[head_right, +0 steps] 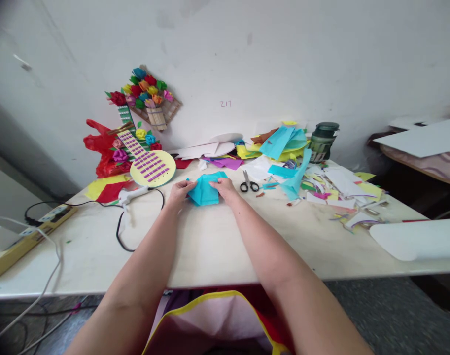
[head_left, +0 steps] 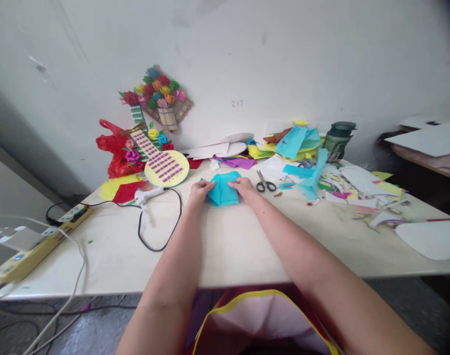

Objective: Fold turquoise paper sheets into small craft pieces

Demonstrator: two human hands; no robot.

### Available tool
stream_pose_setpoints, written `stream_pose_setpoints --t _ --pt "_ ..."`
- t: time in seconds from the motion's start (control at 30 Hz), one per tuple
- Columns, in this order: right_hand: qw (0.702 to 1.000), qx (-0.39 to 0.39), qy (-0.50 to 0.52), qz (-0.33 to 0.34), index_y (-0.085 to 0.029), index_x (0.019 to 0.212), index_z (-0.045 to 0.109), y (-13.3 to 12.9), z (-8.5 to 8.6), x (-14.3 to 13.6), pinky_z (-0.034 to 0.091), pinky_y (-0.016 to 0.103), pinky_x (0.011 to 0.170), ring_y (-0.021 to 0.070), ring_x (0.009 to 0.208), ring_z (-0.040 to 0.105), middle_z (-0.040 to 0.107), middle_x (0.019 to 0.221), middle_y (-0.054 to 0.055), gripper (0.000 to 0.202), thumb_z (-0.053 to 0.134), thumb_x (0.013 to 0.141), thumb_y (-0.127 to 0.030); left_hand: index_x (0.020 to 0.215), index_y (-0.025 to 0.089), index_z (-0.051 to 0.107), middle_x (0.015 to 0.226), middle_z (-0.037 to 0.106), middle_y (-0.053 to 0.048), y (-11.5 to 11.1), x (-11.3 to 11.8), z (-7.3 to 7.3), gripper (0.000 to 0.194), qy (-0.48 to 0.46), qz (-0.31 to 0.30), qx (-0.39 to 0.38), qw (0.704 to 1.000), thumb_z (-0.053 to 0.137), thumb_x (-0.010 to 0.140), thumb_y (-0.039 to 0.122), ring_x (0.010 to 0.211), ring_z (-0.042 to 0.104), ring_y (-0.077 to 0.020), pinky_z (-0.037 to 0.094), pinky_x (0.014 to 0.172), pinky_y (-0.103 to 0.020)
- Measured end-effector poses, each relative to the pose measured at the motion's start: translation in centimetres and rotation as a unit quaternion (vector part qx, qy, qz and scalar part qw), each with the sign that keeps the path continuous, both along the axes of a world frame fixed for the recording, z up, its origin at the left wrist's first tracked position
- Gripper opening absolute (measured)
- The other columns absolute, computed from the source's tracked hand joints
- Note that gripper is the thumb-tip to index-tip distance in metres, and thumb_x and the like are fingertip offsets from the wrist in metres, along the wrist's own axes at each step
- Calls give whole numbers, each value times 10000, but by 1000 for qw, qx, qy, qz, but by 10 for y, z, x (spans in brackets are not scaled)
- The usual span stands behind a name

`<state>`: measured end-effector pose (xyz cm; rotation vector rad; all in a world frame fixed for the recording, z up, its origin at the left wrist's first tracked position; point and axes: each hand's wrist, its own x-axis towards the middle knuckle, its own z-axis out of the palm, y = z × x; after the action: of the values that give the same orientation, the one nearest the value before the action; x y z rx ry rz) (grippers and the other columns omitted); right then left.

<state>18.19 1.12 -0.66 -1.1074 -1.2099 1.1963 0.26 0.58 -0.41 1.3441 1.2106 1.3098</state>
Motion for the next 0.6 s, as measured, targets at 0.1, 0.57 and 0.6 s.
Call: stream_pose_setpoints --t 0.1,0.57,0.6 --pt "998 -17 18 54 -194 537 451 -4 4 3 353 247 501 101 502 429 475 482 -54 353 764 496 -350 622 158 574 509 451 49 -1 -3 1 384 -7 -33 -22 999 775 531 472 475 385 -73 287 460 -221" --pt "997 11 4 75 -203 639 551 4 -6 1 445 290 573 144 586 511 546 543 -29 357 777 512 -449 587 163 488 478 359 72 1 4 -5 434 27 -31 11 999 749 576 510 447 296 -50 212 442 -211" --pt "997 13 1 71 -205 641 555 4 -6 1 444 294 574 149 592 511 546 544 -27 346 777 513 -437 592 162 491 482 361 71 1 4 -5 434 26 -42 11 999 743 585 516 447 299 -51 214 444 -212"
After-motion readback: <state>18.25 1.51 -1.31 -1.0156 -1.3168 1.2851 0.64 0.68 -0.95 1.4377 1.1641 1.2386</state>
